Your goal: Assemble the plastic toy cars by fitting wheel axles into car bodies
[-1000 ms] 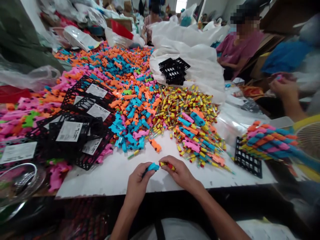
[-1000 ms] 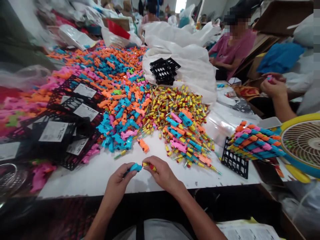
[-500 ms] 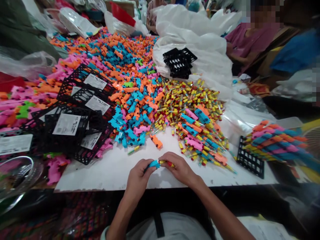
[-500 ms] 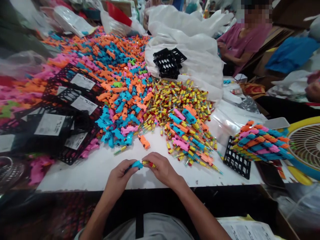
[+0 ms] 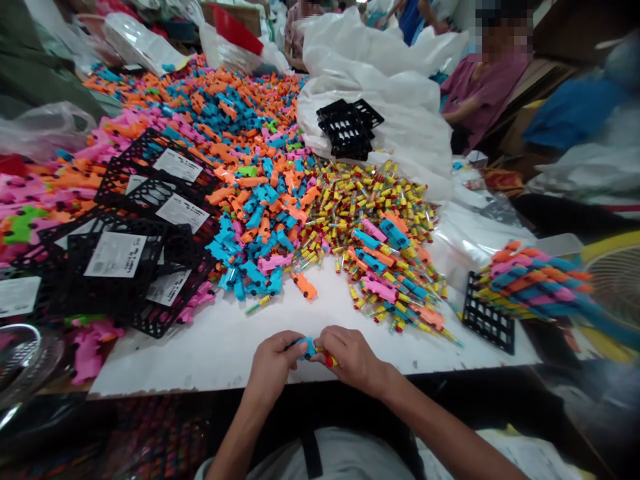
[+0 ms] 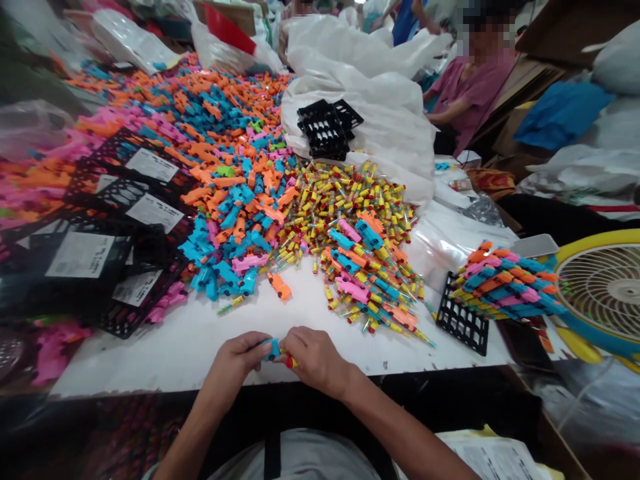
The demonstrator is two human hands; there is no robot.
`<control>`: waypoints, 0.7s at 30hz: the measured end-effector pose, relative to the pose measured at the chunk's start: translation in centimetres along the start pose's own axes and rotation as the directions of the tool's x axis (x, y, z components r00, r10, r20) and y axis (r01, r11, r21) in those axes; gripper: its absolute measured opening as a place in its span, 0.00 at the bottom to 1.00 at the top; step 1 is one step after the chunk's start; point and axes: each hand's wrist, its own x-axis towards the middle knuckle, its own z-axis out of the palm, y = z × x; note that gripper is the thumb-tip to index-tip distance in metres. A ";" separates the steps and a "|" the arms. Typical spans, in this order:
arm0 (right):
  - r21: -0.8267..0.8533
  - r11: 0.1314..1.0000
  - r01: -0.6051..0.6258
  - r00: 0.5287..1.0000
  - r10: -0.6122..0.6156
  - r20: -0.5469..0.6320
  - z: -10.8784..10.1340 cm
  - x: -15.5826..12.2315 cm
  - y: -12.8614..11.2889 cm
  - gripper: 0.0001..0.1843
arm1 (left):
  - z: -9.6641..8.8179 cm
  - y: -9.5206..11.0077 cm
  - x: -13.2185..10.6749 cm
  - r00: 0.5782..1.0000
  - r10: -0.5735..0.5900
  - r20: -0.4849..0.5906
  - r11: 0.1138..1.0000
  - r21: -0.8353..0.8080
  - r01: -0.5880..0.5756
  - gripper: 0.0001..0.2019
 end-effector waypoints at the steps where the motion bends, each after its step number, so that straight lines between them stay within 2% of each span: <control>1: -0.030 1.000 0.004 1.000 -0.004 -0.002 0.0 -0.2 0.0 0.08 | 0.0 0.1 0.2 0.999 -0.001 0.037 1.000 0.021 0.000 0.16; 3: -0.068 0.998 0.008 1.000 -0.007 0.007 -0.5 -0.6 0.3 0.09 | 0.3 0.4 0.7 0.993 0.028 0.114 0.992 0.121 -0.042 0.16; 5: -0.121 0.993 0.004 1.000 -0.004 -0.004 -2.1 -0.9 1.4 0.08 | 0.6 1.1 1.8 0.974 0.176 0.140 0.950 0.236 -0.206 0.17; 6: -0.157 0.987 -0.011 0.999 0.006 -0.032 -3.4 -1.0 2.4 0.07 | 0.8 1.5 2.6 0.948 0.292 0.126 0.904 0.287 -0.317 0.18; 8: -0.248 0.964 -0.099 0.983 0.056 -0.175 -6.5 -1.1 4.7 0.07 | 1.1 2.5 4.5 0.854 0.515 0.066 0.766 0.411 -0.494 0.19; 9: -0.282 0.942 -0.184 0.956 0.105 -0.274 -8.3 -1.1 5.9 0.09 | 1.2 2.9 5.6 0.812 0.582 0.048 0.684 0.511 -0.520 0.19; 10: -0.310 0.908 -0.283 0.908 0.149 -0.392 -9.9 -1.0 7.1 0.10 | 1.3 3.2 6.6 0.790 0.610 0.055 0.597 0.624 -0.504 0.19; 12: -0.347 0.831 -0.434 0.822 0.208 -0.530 -12.5 -0.6 8.8 0.16 | 1.3 3.5 8.2 0.794 0.601 0.093 0.423 0.806 -0.415 0.20; 13: -0.361 0.803 -0.474 0.795 0.213 -0.568 -13.3 -0.4 9.2 0.18 | 1.4 3.5 8.6 0.801 0.589 0.108 0.364 0.850 -0.382 0.20; 15: -0.369 0.788 -0.493 0.773 0.202 -0.601 -13.2 -0.1 9.1 0.20 | 1.4 3.0 8.6 0.809 0.576 0.114 0.315 0.883 -0.349 0.18; 17: -0.302 0.827 -0.474 0.769 0.222 -0.600 -11.1 0.1 7.9 0.19 | 1.4 2.3 7.8 0.812 0.575 0.104 0.301 0.895 -0.328 0.13; 18: -0.230 0.854 -0.467 0.774 0.269 -0.574 -9.6 0.2 7.0 0.18 | 1.4 2.0 7.3 0.813 0.574 0.097 0.292 0.903 -0.314 0.10; 21: 0.028 0.857 -0.515 0.799 0.492 -0.345 -4.5 0.6 4.2 0.15 | 1.2 0.8 6.1 0.808 0.585 0.076 0.348 0.876 -0.334 0.05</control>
